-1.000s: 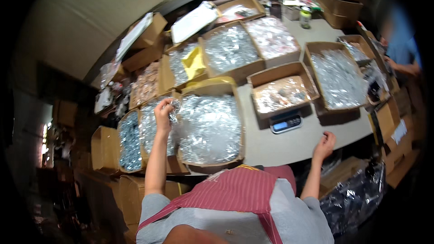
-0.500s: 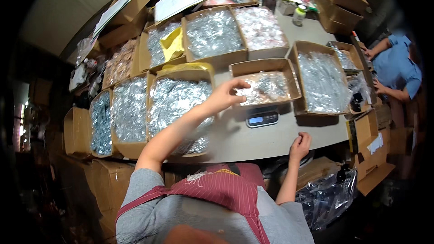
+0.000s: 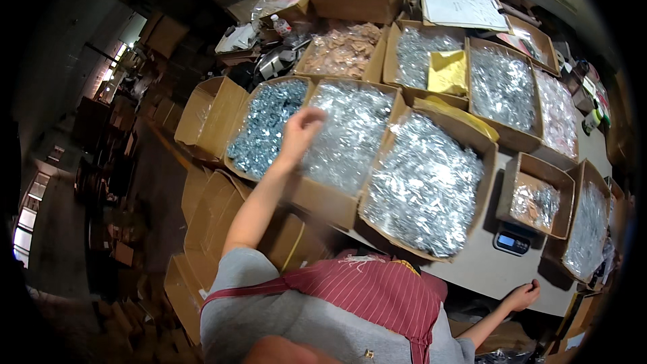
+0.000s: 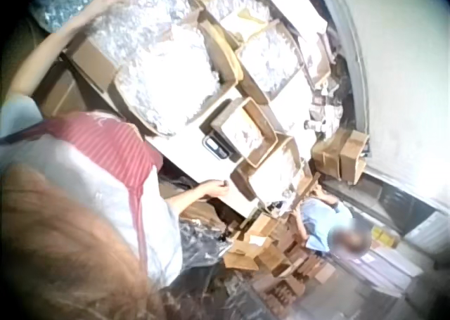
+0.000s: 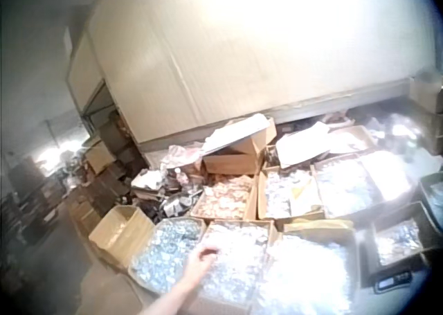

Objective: The person repeatedly picks small black objects from a large cardboard box, places them on a digital scale, and then transfers them into smaller shipping boxes lined with bubble wrap. The person also handles bubble wrap and cardboard boxes during the process.

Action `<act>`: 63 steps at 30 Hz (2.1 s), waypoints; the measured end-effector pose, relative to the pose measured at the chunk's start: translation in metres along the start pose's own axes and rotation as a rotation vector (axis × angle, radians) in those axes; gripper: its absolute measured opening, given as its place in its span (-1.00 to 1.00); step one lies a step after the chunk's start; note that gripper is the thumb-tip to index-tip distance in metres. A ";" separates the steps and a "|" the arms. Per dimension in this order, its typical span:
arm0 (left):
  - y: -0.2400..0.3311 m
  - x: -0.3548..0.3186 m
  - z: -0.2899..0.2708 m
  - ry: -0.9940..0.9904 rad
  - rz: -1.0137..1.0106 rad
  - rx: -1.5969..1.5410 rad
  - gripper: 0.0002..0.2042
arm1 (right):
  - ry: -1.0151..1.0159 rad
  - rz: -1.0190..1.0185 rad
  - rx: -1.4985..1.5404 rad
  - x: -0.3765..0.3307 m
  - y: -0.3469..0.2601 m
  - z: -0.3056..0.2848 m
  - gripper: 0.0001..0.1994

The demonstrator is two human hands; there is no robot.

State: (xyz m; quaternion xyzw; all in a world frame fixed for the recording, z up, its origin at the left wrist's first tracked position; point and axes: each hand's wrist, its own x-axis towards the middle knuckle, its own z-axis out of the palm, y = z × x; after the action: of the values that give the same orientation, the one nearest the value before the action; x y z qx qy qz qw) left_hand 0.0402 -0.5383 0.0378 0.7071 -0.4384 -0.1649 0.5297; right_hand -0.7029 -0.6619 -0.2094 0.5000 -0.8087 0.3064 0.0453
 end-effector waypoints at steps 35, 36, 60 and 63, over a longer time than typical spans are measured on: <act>-0.211 0.071 -0.466 0.258 -0.272 0.251 -0.81 | -0.155 -0.053 -0.332 -0.213 -0.195 0.019 -0.58; -0.200 0.073 -0.463 0.342 -0.183 0.000 -0.82 | 0.001 -0.136 -0.333 -0.212 -0.190 0.017 -0.62; 0.145 0.041 0.187 -1.138 -0.292 -0.267 -0.81 | -0.027 -0.237 0.047 -0.213 -0.222 -0.030 -0.67; 0.194 0.019 0.274 -1.132 -0.338 -0.443 -0.75 | -0.079 -0.327 0.138 -0.208 -0.218 -0.047 -0.63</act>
State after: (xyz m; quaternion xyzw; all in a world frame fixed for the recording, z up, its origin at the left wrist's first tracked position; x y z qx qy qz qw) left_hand -0.2271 -0.7301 0.1106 0.4434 -0.4885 -0.6817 0.3163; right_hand -0.4280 -0.5424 -0.1525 0.6384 -0.6949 0.3298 0.0282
